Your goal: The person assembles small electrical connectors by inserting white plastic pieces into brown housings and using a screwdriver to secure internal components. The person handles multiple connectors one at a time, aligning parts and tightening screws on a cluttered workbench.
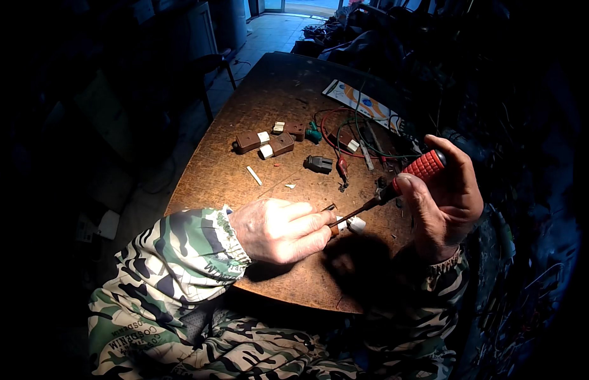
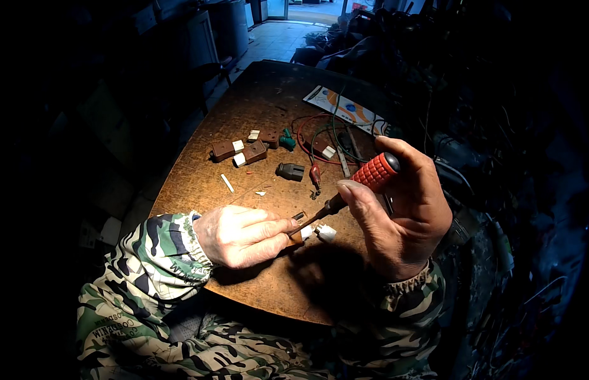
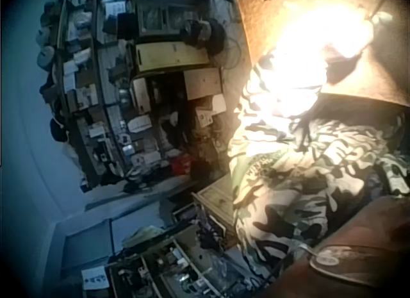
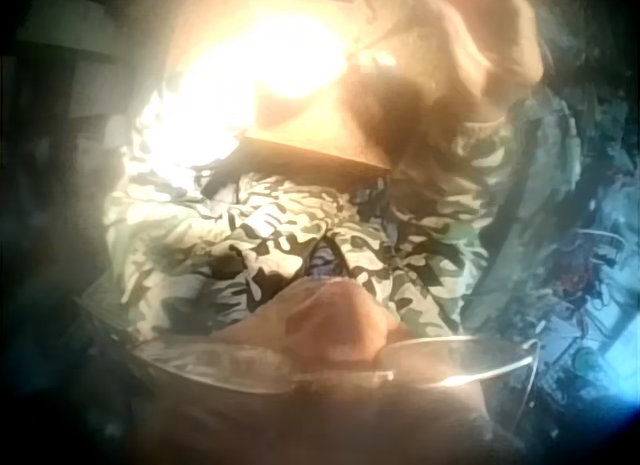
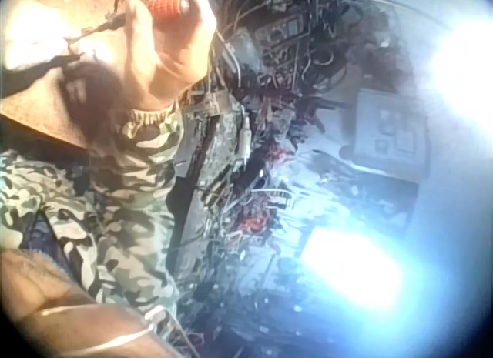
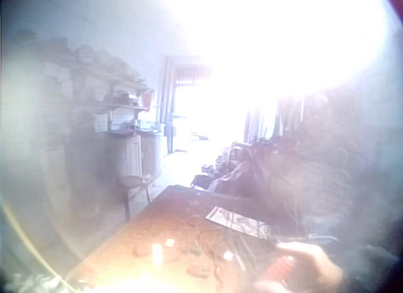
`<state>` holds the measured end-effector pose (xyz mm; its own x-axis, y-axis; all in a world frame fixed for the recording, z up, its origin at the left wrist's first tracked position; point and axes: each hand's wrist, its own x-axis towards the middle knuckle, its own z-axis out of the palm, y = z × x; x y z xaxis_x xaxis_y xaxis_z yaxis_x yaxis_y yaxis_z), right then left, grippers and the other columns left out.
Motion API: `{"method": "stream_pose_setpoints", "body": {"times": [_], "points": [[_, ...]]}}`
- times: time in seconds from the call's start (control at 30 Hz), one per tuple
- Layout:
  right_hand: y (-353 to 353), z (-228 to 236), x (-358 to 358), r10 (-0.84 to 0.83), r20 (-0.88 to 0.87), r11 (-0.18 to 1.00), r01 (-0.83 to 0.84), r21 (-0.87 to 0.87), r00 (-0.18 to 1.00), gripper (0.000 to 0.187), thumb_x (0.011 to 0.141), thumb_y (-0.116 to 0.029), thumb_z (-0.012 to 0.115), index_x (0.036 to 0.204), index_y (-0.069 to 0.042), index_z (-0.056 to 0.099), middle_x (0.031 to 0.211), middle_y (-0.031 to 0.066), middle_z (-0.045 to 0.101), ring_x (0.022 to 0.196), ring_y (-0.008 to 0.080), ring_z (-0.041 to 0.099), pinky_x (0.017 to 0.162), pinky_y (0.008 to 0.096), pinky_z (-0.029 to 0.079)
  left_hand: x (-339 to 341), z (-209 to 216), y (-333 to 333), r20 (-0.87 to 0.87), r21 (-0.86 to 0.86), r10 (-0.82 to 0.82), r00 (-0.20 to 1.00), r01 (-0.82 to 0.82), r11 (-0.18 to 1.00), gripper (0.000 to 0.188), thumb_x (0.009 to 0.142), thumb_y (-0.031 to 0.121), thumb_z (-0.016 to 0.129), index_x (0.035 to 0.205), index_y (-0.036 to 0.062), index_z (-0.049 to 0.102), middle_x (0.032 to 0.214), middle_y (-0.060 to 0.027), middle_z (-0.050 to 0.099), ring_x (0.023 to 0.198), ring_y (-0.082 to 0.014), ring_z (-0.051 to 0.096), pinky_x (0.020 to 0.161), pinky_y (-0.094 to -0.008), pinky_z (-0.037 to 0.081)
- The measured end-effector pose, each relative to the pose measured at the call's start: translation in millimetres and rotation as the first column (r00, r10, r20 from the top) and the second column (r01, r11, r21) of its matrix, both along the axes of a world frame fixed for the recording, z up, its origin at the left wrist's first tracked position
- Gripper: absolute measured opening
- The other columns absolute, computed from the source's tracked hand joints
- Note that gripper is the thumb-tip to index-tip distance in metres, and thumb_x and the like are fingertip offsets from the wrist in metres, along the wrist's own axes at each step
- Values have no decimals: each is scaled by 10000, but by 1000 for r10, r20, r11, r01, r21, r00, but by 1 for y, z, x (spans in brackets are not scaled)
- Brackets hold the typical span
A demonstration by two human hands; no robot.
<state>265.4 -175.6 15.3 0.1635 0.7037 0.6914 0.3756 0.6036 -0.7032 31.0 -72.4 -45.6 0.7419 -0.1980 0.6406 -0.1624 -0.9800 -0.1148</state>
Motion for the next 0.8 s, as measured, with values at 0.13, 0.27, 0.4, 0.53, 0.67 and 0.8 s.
{"method": "stream_pose_setpoints", "body": {"times": [0.13,0.27,0.4,0.53,0.67,0.8], "points": [[0,-1,-2,-113,122,990,101,103,986,563,954,-40,668,1461,87,461,1092,123,664,890,127,663,783,249,564,3,6,1,35,-8,-10,999,10,1000,181,804,50,717,949,-55,695,1038,-234,719,706,-213,694,502,-280,566],[-2,2,-2,93,-197,990,-111,-83,976,571,923,13,700,1441,87,472,1083,173,684,933,183,706,813,319,596,2,1,2,-13,-26,-15,1000,14,1000,181,803,46,721,948,-57,691,1028,-237,718,721,-218,703,508,-285,574],[0,-1,0,-122,82,991,118,55,989,528,936,-31,702,1413,83,507,1122,146,680,978,167,698,868,303,574,-1,7,-1,-4,-3,14,1000,-14,1000,184,801,47,727,950,-55,692,999,-223,717,751,-225,716,522,-289,588],[3,1,-2,2,-119,998,6,68,993,514,924,-11,712,1390,84,517,1135,143,666,957,158,690,836,278,569,4,0,1,-1,-13,11,1000,-11,1000,190,794,48,733,948,-54,692,990,-215,717,760,-230,722,531,-292,598],[-1,1,5,4,0,1000,-4,7,1000,581,921,-12,728,1430,96,471,1134,150,661,957,159,694,829,305,596,0,8,-3,-22,-4,18,1000,-19,1000,200,785,46,733,950,-59,691,999,-218,718,742,-225,716,516,-288,589],[1,-2,2,-52,32,998,51,36,998,587,931,-23,717,1451,83,468,1141,170,661,965,165,693,833,314,601,2,2,0,22,-16,18,1000,-18,1000,191,779,51,720,938,-49,684,1000,-203,719,731,-207,699,523,-280,581]]}}
